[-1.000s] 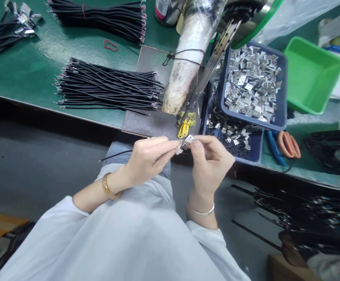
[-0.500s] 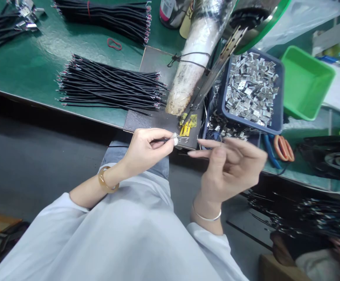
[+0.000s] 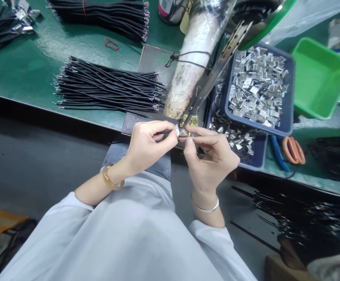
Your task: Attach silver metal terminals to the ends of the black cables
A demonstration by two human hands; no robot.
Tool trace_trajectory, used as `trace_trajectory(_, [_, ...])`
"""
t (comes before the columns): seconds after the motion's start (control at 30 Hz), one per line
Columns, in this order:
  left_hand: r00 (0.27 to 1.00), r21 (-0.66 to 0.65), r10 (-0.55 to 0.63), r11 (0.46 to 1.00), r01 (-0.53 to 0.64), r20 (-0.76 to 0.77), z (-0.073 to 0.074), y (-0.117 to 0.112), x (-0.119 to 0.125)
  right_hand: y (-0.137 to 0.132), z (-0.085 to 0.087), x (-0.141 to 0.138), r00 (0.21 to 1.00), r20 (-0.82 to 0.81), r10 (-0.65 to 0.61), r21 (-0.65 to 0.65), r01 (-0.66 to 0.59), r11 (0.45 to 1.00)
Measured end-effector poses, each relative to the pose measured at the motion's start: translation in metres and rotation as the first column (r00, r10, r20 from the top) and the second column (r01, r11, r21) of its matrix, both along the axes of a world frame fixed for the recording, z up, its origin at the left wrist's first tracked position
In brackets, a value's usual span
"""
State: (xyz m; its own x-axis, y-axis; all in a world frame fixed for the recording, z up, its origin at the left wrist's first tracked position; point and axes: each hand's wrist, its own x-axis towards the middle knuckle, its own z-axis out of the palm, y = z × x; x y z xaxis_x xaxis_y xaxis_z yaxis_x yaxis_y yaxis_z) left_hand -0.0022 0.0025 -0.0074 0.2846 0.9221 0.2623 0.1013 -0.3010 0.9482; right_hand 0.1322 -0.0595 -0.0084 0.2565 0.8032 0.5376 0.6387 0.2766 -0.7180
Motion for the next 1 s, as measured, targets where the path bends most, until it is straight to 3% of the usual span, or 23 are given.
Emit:
trace_trajectory(0.2, [0.999, 0.136, 0.032, 0.99, -0.031, -0.009, 0.001, 0.002, 0.0, 0.005, 0.008, 0.001, 0.998, 0.066, -0.001, 0.01, 0.0, 1.0])
trace_trajectory(0.57, [0.997, 0.031, -0.001, 1.0, 0.003, -0.081, 0.001, -0.002, -0.003, -0.001, 0.004, 0.003, 0.992, 0.119, 0.033, 0.006, -0.034, 0.999])
trace_trajectory(0.67, [0.996, 0.062, -0.003, 0.998, 0.008, -0.089, 0.0, -0.002, -0.002, -0.001, 0.003, 0.002, 0.986, 0.164, 0.03, 0.057, -0.04, 0.998])
trace_trajectory(0.77, [0.994, 0.163, -0.002, 0.986, 0.021, -0.11, 0.001, -0.003, -0.004, -0.003, 0.001, 0.003, 0.993, 0.107, 0.052, 0.058, -0.058, 0.997])
trace_trajectory(0.83, [0.979, 0.3, -0.006, 0.951, 0.068, -0.205, 0.003, -0.008, -0.007, -0.006, 0.002, 0.006, 0.999, 0.019, 0.03, 0.05, -0.031, 0.998])
trace_trajectory(0.9, [0.91, 0.446, -0.026, 0.866, 0.227, -0.413, 0.007, -0.017, -0.01, -0.01, 0.008, 0.009, 0.999, -0.041, -0.006, 0.046, 0.008, 0.999])
trace_trajectory(0.93, [0.842, 0.479, -0.052, 0.803, 0.355, -0.537, 0.009, -0.024, -0.011, -0.013, 0.012, 0.011, 0.999, -0.047, 0.0, 0.032, 0.001, 0.999])
trace_trajectory(1.0, [0.662, 0.416, -0.146, 0.673, 0.611, -0.735, 0.008, -0.042, -0.011, -0.016, 0.022, 0.014, 0.995, -0.021, 0.102, -0.044, -0.103, 0.994])
